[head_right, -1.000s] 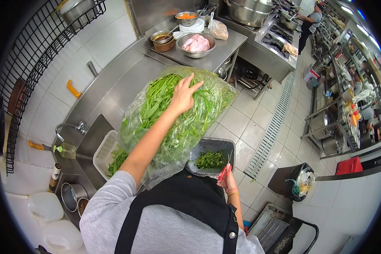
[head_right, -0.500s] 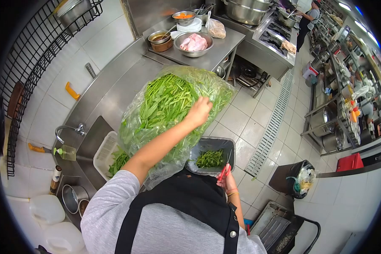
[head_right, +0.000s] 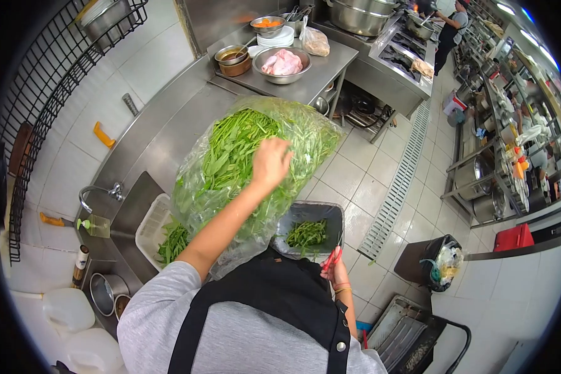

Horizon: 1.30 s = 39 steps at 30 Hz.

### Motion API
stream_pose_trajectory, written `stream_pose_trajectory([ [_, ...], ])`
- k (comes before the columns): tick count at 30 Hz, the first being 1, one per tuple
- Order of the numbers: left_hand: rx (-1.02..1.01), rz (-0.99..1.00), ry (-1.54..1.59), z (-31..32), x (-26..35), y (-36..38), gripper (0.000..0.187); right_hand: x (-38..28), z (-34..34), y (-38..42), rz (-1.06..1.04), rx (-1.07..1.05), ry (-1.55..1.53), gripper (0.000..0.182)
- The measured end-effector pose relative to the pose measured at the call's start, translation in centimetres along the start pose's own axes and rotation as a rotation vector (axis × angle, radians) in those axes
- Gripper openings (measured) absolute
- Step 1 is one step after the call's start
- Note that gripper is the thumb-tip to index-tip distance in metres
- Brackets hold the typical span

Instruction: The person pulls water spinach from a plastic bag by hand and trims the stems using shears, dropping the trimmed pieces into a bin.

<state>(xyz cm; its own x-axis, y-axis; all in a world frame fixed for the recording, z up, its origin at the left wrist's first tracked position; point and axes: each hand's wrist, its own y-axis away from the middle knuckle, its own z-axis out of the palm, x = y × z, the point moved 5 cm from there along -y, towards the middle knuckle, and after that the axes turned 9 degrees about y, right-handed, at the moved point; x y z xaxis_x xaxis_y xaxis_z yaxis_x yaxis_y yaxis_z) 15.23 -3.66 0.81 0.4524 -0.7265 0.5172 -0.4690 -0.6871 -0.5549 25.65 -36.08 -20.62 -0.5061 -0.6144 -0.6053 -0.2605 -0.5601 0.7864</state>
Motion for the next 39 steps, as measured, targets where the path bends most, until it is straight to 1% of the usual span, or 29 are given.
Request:
stream_pose_trajectory([
  [2,0.096,-0.144,-0.265,-1.5,-3.3,-1.5,0.035,-0.3,0.5,-0.1,-0.009,-0.015,0.011,0.063],
  [3,0.101,-0.146,-0.269,-1.7,-4.7,-1.3,0.035,-0.6,0.7,0.0,-0.017,-0.022,0.017,0.063],
  [5,-0.132,-0.315,-0.03,-0.7,-8.0,-0.7,0.031,-1.1,1.5,0.1,-0.026,-0.036,0.028,0.063],
  [6,-0.129,-0.311,-0.031,-1.4,-8.0,-0.9,0.031,-1.5,1.8,0.1,-0.032,-0.047,0.032,0.064],
  [8,-0.075,-0.366,0.138,-2.7,-8.2,-0.7,0.033,-2.1,2.3,0.2,-0.035,-0.053,0.043,0.064],
  [9,-0.084,-0.391,0.155,-4.1,-7.1,-0.9,0.032,-2.1,2.5,0.2,-0.031,-0.059,0.059,0.064],
  [10,-0.085,-0.393,0.151,-4.5,-7.2,-0.9,0.032,-2.0,2.7,0.2,-0.028,-0.062,0.059,0.064],
  [12,-0.162,-0.397,0.167,-5.0,-7.7,-0.7,0.032,-2.0,2.7,0.0,-0.023,-0.056,0.069,0.064],
  [13,-0.13,-0.447,0.203,-5.5,-7.8,-0.5,0.03,-2.1,2.7,0.0,-0.024,-0.056,0.072,0.064],
  [14,-0.128,-0.447,0.205,-6.0,-7.8,-0.4,0.03,-2.1,2.7,0.0,-0.03,-0.062,0.075,0.064],
  [16,-0.037,-0.466,0.204,-7.6,-8.1,-0.1,0.028,-2.1,2.7,0.0,-0.033,-0.065,0.072,0.064],
  [17,0.001,-0.393,0.241,-8.4,-7.7,-0.2,0.027,-2.2,2.6,0.1,-0.037,-0.057,0.069,0.064],
  [18,-0.005,-0.393,0.24,-9.1,-7.4,-0.2,0.027,-2.2,2.5,0.1,-0.039,-0.05,0.064,0.064],
  [20,-0.012,-0.428,0.388,-10.1,-7.0,-0.1,0.024,-2.2,2.5,0.1,-0.035,-0.04,0.065,0.064],
  [21,0.049,-0.433,0.53,-10.5,-6.7,-0.2,0.022,-2.2,2.5,0.1,-0.036,-0.029,0.071,0.064],
  [22,0.044,-0.434,0.531,-11.1,-6.3,-0.2,0.022,-2.2,2.6,0.2,-0.033,-0.027,0.067,0.064],
  [24,0.039,-0.409,0.382,-13.2,-4.9,-0.4,0.018,-2.3,2.5,0.2,-0.037,-0.007,0.071,0.064],
  [25,0.082,-0.372,0.408,-14.1,-4.8,-0.6,0.017,-2.2,2.4,0.2,-0.036,-0.003,0.07,0.064],
  [26,0.077,-0.38,0.442,-15.0,-5.1,-0.7,0.016,-2.2,2.4,0.2,-0.043,-0.005,0.074,0.064],
  [28,0.123,-0.28,0.52,-17.5,-4.7,-1.4,0.015,-2.1,2.4,0.2,-0.047,-0.011,0.077,0.064],
  [30,0.161,-0.2,0.523,-20.6,-3.0,-2.4,0.014,-2.3,2.5,0.4,-0.039,-0.011,0.081,0.064],
  [32,0.272,-0.087,0.592,-23.7,-1.3,-3.2,0.013,-2.5,2.8,0.6,-0.036,-0.018,0.079,0.062],
  [34,0.39,-0.059,0.73,-26.2,0.2,-3.7,0.014,-2.7,3.0,0.5,-0.037,-0.026,0.082,0.059],
  [35,0.472,-0.013,0.763,-27.2,0.7,-3.8,0.016,-2.8,3.2,0.4,-0.039,-0.029,0.088,0.059],
  [36,0.478,-0.013,0.759,-27.5,0.7,-3.8,0.016,-2.9,3.3,0.3,-0.04,-0.032,0.095,0.06],
  [38,0.545,0.051,0.771,-28.2,0.9,-3.7,0.016,-3.1,3.7,0.2,-0.042,-0.041,0.105,0.059],
  [39,0.541,0.032,0.82,-27.6,0.5,-3.5,0.017,-3.2,3.8,0.1,-0.042,-0.044,0.11,0.059],
])
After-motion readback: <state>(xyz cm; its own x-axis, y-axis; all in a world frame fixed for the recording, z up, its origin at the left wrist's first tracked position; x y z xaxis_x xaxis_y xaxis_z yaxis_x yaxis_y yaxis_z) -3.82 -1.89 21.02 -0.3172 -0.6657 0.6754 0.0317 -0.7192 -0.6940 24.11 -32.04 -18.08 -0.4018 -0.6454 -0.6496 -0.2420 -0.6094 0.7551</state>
